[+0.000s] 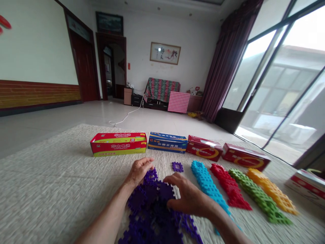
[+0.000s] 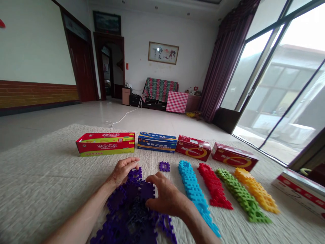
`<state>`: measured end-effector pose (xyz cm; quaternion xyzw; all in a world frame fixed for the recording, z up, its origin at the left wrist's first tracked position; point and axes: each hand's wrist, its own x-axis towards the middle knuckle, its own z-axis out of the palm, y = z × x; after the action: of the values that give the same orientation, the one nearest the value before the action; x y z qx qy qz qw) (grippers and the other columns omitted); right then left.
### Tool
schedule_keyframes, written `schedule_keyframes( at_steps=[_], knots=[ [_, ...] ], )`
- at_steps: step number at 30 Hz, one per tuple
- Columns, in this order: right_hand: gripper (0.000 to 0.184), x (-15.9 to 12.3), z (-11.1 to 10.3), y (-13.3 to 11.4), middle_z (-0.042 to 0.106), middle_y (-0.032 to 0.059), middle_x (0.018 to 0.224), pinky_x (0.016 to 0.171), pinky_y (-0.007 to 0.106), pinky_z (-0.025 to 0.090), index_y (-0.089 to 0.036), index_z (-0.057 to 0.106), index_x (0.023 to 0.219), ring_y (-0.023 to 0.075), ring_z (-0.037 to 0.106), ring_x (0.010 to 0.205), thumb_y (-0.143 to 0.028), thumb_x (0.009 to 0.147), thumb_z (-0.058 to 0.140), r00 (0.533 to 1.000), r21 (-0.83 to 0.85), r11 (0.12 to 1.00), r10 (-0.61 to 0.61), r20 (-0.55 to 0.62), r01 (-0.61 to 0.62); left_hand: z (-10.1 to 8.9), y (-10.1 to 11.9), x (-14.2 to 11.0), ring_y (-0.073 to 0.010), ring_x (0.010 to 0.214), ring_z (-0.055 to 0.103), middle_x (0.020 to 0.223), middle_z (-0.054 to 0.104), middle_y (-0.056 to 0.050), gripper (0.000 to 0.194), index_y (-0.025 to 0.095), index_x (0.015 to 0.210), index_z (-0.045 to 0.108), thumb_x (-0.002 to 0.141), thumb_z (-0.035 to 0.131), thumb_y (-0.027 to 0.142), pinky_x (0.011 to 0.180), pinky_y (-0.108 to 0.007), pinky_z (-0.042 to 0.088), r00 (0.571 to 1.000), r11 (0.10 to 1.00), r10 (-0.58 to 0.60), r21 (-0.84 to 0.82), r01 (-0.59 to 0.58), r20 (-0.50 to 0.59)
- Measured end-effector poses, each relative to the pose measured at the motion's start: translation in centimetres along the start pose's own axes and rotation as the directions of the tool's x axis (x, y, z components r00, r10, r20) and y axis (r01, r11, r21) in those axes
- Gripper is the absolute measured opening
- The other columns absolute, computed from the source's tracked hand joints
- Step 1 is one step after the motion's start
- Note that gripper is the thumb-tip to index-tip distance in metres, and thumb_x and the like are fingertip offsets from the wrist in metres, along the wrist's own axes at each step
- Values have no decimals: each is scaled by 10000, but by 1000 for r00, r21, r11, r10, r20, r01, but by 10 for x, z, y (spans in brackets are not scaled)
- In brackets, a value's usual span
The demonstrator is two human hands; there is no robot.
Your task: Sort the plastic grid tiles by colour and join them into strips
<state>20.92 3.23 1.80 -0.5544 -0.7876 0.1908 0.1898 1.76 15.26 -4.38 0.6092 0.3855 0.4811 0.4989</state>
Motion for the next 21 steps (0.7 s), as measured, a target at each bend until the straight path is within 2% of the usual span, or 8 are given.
schedule_keyframes(
  at_steps=[2,5,9,15,21],
  knots=[
    [516,7,-9,12,598,66,1084,909,343,474,-226,585,1161,215,581,990,-142,659,670,996,-59,998,3,-92,-8,0,-1,1,-193,711,643,687,691,-21,318,152,946,711,744,600,372,749,-307,478,1000,1000,8,18,-8,6],
    [497,26,-20,33,588,110,1104,915,361,462,-173,580,1168,240,580,1014,-122,677,636,974,-187,974,87,-207,-127,-1,-3,2,-195,718,645,694,701,-25,325,155,958,718,742,596,365,763,-314,475,1000,1000,5,30,-5,6],
    [473,50,-24,55,578,154,1155,917,399,450,-150,592,1168,289,569,1068,-139,696,628,956,-321,913,185,-228,-253,-1,-5,2,-192,725,644,705,706,-26,321,160,967,720,746,592,355,764,-308,473,1000,1000,5,27,-5,9],
    [483,54,-18,68,571,186,1178,945,411,436,-108,582,1181,303,561,1089,-146,701,616,964,-358,905,158,-216,-229,-1,-6,2,-193,721,643,700,704,-24,337,159,972,721,746,588,369,750,-304,474,1000,999,3,40,-3,13],
    [506,40,-14,72,561,144,1226,968,400,428,-167,565,1173,272,545,1127,-124,670,600,974,-308,944,55,-219,-123,0,-5,3,-189,709,640,691,698,-21,326,163,946,722,726,604,373,738,-305,478,1000,1000,0,9,0,-5]
  ],
)
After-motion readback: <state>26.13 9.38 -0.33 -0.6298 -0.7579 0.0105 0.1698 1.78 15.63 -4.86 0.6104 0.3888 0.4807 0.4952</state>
